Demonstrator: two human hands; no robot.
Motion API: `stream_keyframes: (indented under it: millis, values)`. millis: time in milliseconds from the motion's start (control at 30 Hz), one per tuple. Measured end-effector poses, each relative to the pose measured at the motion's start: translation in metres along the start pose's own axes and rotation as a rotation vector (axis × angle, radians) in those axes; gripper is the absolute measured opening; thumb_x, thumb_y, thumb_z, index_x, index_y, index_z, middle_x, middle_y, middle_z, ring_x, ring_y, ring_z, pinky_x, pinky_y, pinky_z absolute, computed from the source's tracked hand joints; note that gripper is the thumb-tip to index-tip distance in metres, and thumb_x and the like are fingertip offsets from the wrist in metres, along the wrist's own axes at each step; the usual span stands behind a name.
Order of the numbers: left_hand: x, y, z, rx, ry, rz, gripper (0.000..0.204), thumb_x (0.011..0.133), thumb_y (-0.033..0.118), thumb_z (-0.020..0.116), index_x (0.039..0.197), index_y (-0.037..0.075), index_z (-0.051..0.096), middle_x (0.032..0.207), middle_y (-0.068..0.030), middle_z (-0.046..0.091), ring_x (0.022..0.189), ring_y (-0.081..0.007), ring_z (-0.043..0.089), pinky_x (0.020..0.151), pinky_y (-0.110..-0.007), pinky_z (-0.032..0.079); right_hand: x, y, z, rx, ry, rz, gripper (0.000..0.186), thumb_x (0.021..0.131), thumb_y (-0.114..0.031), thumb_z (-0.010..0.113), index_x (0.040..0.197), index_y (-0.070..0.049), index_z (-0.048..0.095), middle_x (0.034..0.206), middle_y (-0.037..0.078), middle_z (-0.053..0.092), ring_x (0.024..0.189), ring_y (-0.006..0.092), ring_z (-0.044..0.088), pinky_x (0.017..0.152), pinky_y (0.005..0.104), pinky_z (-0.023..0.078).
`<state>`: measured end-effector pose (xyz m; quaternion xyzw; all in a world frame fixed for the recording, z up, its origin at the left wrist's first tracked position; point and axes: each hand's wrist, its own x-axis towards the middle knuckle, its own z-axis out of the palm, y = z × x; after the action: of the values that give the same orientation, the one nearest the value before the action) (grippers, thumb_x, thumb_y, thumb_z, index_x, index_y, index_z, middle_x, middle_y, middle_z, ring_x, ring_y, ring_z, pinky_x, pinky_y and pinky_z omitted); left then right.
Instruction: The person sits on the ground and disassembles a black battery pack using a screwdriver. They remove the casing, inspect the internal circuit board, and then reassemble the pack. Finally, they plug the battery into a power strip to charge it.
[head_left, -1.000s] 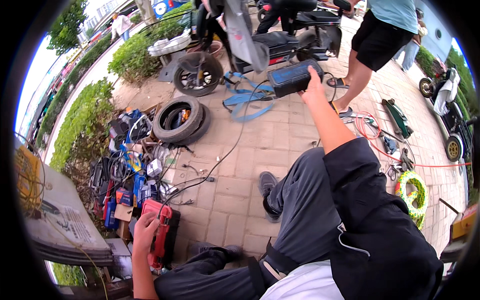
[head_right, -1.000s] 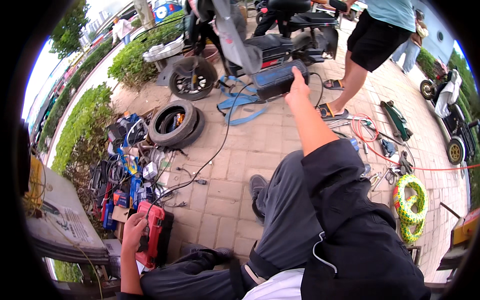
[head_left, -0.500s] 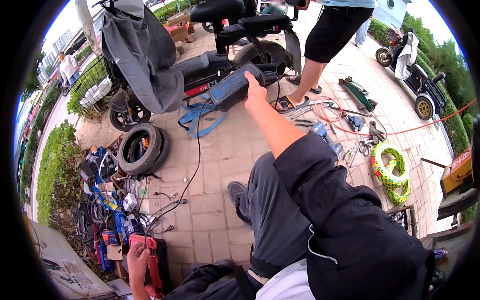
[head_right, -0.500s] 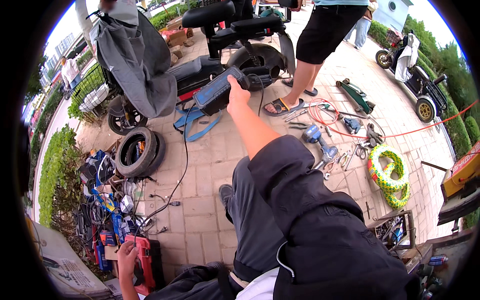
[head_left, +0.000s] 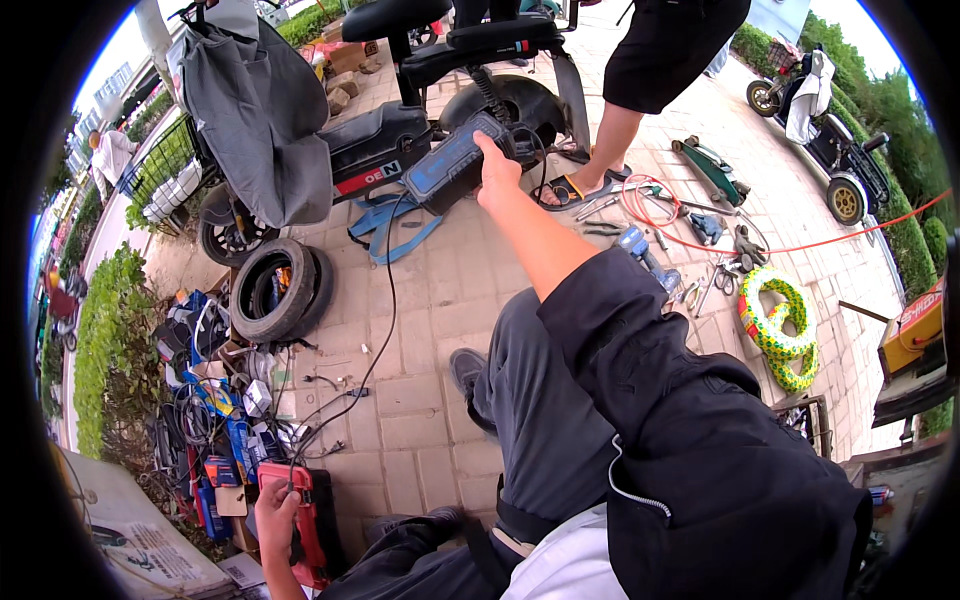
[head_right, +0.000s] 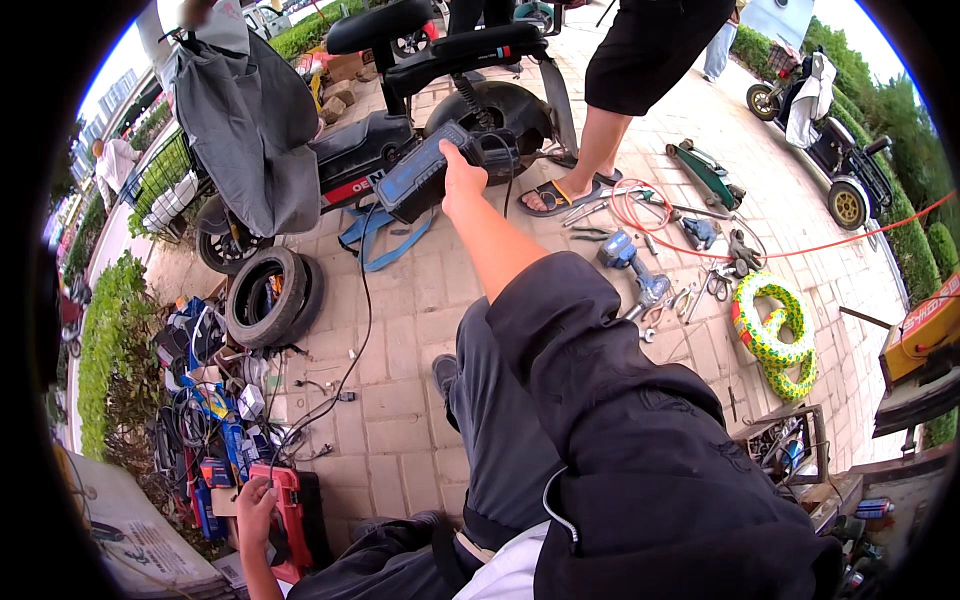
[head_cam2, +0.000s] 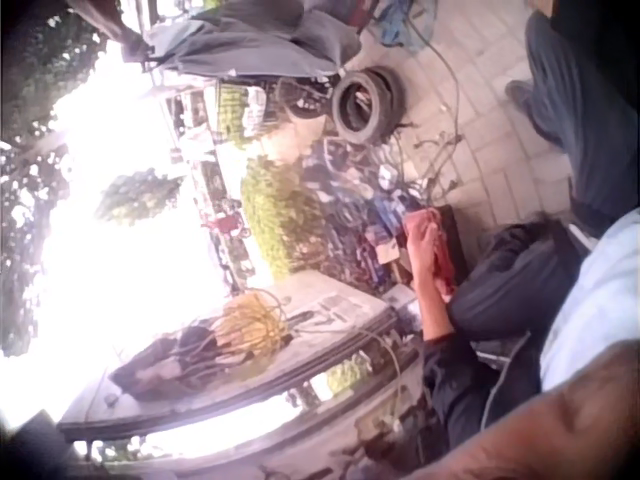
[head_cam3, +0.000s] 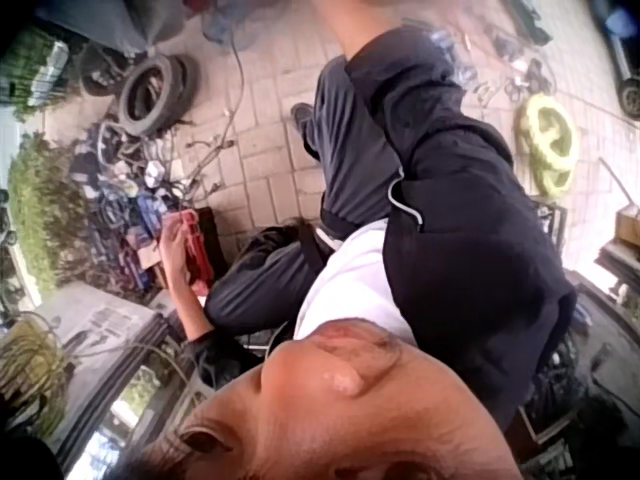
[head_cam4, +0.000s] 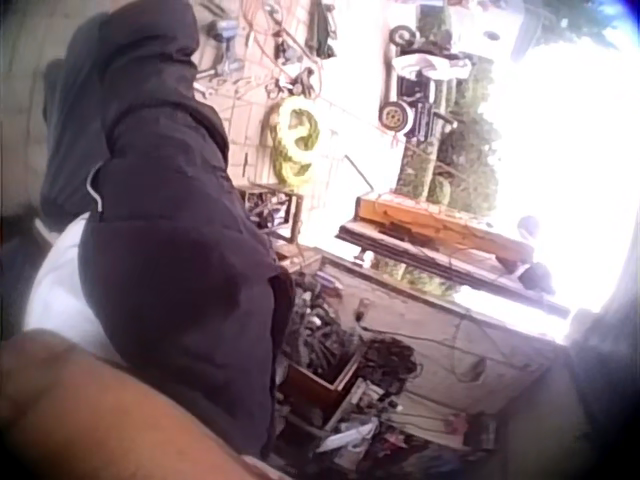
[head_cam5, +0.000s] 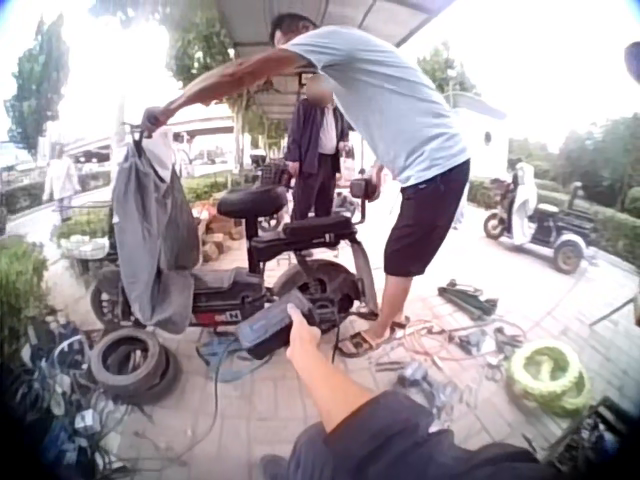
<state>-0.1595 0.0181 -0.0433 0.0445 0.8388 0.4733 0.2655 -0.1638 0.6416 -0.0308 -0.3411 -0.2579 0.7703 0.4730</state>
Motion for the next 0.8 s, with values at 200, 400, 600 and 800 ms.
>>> stream_keyframes:
  millis: [200, 400, 600, 800]
  values:
    - [0.0, 0.0, -0.003, -0.018, 0.063, 0.03, 0.035, 0.086, 0.004, 0.061, 0.119, -0.004, 0.052, 0.09, -0.0048, 0.064, 0.064, -0.0059, 0.054, 0.051, -0.019, 0.043, 0.006, -0.007, -0.003, -0.034, -0.045, 0.036, 0.063, 0.066, -0.026, 0.083, 0.114, 0.007, 0.058, 0.112, 0.015, 0.061, 0.1, 0.0252, 0.059, 0.088, 0.039, 0.046]
    - [-0.007, -0.007, -0.014, -0.093, 0.13, 0.086, 0.037, 0.086, 0.003, 0.061, 0.122, -0.002, 0.05, 0.095, -0.0042, 0.06, 0.066, -0.0056, 0.053, 0.054, -0.018, 0.043, -0.005, -0.013, -0.005, -0.014, 0.012, 0.043, 0.061, 0.065, -0.021, 0.085, 0.113, 0.005, 0.057, 0.109, 0.015, 0.062, 0.093, 0.0283, 0.062, 0.081, 0.0469, 0.051]
    - [-0.017, -0.008, -0.017, -0.088, 0.142, 0.076, 0.038, 0.086, 0.004, 0.061, 0.121, -0.003, 0.05, 0.094, -0.0047, 0.06, 0.065, -0.0052, 0.052, 0.055, -0.019, 0.043, -0.019, -0.018, 0.001, 0.015, -0.019, 0.054, 0.063, 0.067, -0.021, 0.084, 0.115, 0.006, 0.055, 0.109, 0.017, 0.062, 0.092, 0.0297, 0.063, 0.08, 0.0494, 0.052]
    - [-0.016, -0.014, -0.019, -0.115, 0.124, 0.075, 0.037, 0.085, 0.004, 0.062, 0.12, -0.003, 0.051, 0.092, -0.0039, 0.059, 0.066, -0.0047, 0.052, 0.055, -0.018, 0.043, -0.018, -0.021, 0.003, -0.013, 0.007, 0.033, 0.064, 0.067, -0.023, 0.084, 0.116, 0.007, 0.055, 0.108, 0.017, 0.062, 0.091, 0.0299, 0.063, 0.077, 0.0483, 0.053]
